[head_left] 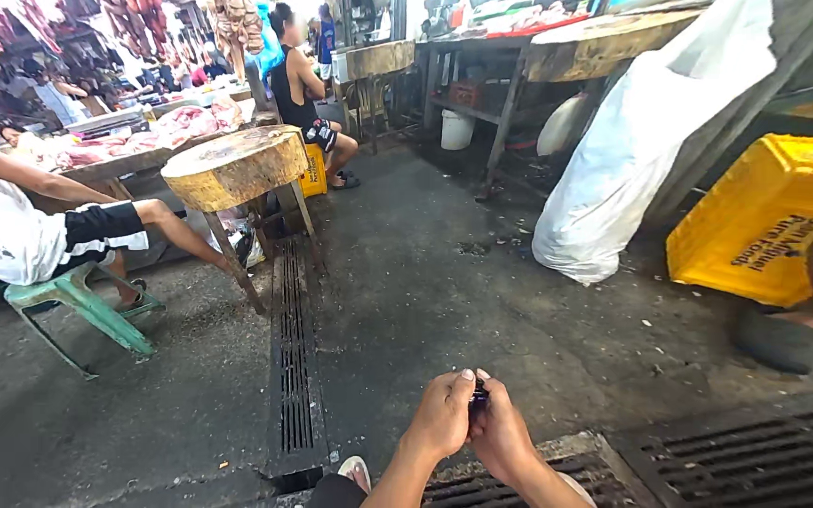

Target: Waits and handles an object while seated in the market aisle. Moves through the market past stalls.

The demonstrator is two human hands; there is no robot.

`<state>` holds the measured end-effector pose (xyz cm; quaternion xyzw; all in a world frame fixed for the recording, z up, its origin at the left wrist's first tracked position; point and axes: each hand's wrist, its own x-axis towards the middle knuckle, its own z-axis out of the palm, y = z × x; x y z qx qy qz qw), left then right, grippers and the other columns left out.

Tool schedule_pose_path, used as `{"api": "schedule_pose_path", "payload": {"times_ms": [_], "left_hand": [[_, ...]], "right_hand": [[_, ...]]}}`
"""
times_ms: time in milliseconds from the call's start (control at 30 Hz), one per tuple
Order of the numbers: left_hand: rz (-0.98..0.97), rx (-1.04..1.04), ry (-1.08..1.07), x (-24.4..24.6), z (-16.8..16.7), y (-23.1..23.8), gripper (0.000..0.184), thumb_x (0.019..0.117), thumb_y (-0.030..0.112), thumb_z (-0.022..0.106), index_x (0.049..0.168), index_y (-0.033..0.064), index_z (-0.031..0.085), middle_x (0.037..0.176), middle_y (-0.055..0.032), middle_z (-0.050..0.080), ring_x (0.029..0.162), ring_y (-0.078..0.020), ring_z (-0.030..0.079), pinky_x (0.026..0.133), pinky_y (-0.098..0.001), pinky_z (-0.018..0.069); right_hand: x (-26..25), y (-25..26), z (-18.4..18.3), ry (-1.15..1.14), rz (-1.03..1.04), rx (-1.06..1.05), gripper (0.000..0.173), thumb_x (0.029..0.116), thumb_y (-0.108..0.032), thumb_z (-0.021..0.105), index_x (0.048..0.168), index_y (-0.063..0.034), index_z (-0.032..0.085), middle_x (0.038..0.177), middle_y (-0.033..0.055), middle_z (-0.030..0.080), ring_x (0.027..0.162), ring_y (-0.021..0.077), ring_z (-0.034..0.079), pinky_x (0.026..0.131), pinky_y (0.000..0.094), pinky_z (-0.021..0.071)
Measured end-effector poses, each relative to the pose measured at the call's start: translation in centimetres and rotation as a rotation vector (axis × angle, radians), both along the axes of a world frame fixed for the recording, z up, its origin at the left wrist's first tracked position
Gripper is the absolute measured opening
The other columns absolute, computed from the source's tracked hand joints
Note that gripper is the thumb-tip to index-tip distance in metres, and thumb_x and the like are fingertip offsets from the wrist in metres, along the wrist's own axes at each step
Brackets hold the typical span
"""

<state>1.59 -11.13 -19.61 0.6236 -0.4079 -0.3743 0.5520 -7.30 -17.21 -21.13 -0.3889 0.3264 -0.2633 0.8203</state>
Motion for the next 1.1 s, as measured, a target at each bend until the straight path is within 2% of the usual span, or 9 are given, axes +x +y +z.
{"api": "schedule_pose_path", "payload": {"times_ms": [133, 233, 400, 567, 700, 933, 1100], "left_hand": [[0.004, 0.023, -0.008, -0.15, 0.20, -0.14, 0.059, 0.1106, 0.041, 0.024, 0.103, 0.0046, 0.070, 0.090, -0.0079, 0.068, 0.081, -0.0164, 0.066, 0.076, -0.0400, 0.0562], [0.006, 0.013, 0.008, -0.23, 0.31, -0.21, 0.058, 0.1105, 0.040, 0.024, 0.104, 0.0051, 0.070, 0.089, -0.0067, 0.067, 0.078, -0.0148, 0.065, 0.072, -0.0374, 0.0562], [0.010, 0.003, 0.039, -0.35, 0.21, -0.40, 0.057, 0.1105, 0.040, 0.025, 0.105, 0.0052, 0.070, 0.090, -0.0065, 0.068, 0.077, -0.0143, 0.066, 0.071, -0.0365, 0.0571], [0.009, 0.017, 0.033, -0.47, 0.31, -0.29, 0.058, 0.1100, 0.042, 0.025, 0.103, 0.0053, 0.069, 0.086, -0.0062, 0.067, 0.072, -0.0138, 0.064, 0.066, -0.0346, 0.0554], [0.019, 0.033, 0.046, -0.52, 0.32, -0.28, 0.057, 0.1100, 0.042, 0.025, 0.104, 0.0061, 0.069, 0.084, -0.0060, 0.066, 0.066, -0.0135, 0.062, 0.058, -0.0326, 0.0536], [0.023, 0.041, 0.005, -0.36, 0.23, -0.53, 0.059, 0.1101, 0.042, 0.024, 0.105, 0.0058, 0.070, 0.090, -0.0068, 0.067, 0.074, -0.0146, 0.064, 0.066, -0.0356, 0.0547], [0.018, 0.021, -0.004, -0.30, 0.13, -0.58, 0.058, 0.1100, 0.042, 0.025, 0.103, 0.0058, 0.070, 0.090, -0.0064, 0.067, 0.076, -0.0140, 0.064, 0.068, -0.0354, 0.0547]], "right_hand": [[-0.03, -0.12, 0.06, 0.001, -0.007, 0.026, 0.058, 0.1082, -0.050, 0.022, 0.077, -0.0177, 0.058, 0.054, -0.0010, 0.052, 0.042, 0.0085, 0.045, 0.040, 0.0252, 0.0403], [-0.09, -0.17, 0.41, -0.006, 0.000, 0.032, 0.057, 0.1087, -0.049, 0.021, 0.078, -0.0178, 0.058, 0.055, -0.0012, 0.053, 0.043, 0.0078, 0.046, 0.041, 0.0244, 0.0406], [-0.23, -0.46, 0.55, 0.000, 0.008, 0.036, 0.057, 0.1090, -0.048, 0.022, 0.079, -0.0173, 0.059, 0.055, -0.0010, 0.052, 0.043, 0.0081, 0.045, 0.041, 0.0243, 0.0395], [-0.44, -0.51, 0.44, -0.003, 0.026, 0.009, 0.056, 0.1088, -0.049, 0.021, 0.080, -0.0178, 0.059, 0.055, -0.0009, 0.052, 0.043, 0.0077, 0.045, 0.041, 0.0241, 0.0400], [-0.41, -0.49, 0.56, 0.003, 0.038, 0.005, 0.057, 0.1088, -0.049, 0.021, 0.081, -0.0171, 0.059, 0.056, -0.0001, 0.053, 0.043, 0.0087, 0.046, 0.041, 0.0250, 0.0410], [-0.40, -0.64, 0.65, 0.008, 0.027, -0.004, 0.058, 0.1087, -0.050, 0.020, 0.085, -0.0160, 0.061, 0.060, 0.0013, 0.058, 0.046, 0.0100, 0.051, 0.042, 0.0262, 0.0442], [-0.28, -0.63, 0.59, 0.012, 0.017, -0.018, 0.060, 0.1087, -0.050, 0.019, 0.083, -0.0164, 0.061, 0.060, 0.0016, 0.059, 0.046, 0.0096, 0.052, 0.042, 0.0254, 0.0438]]}}
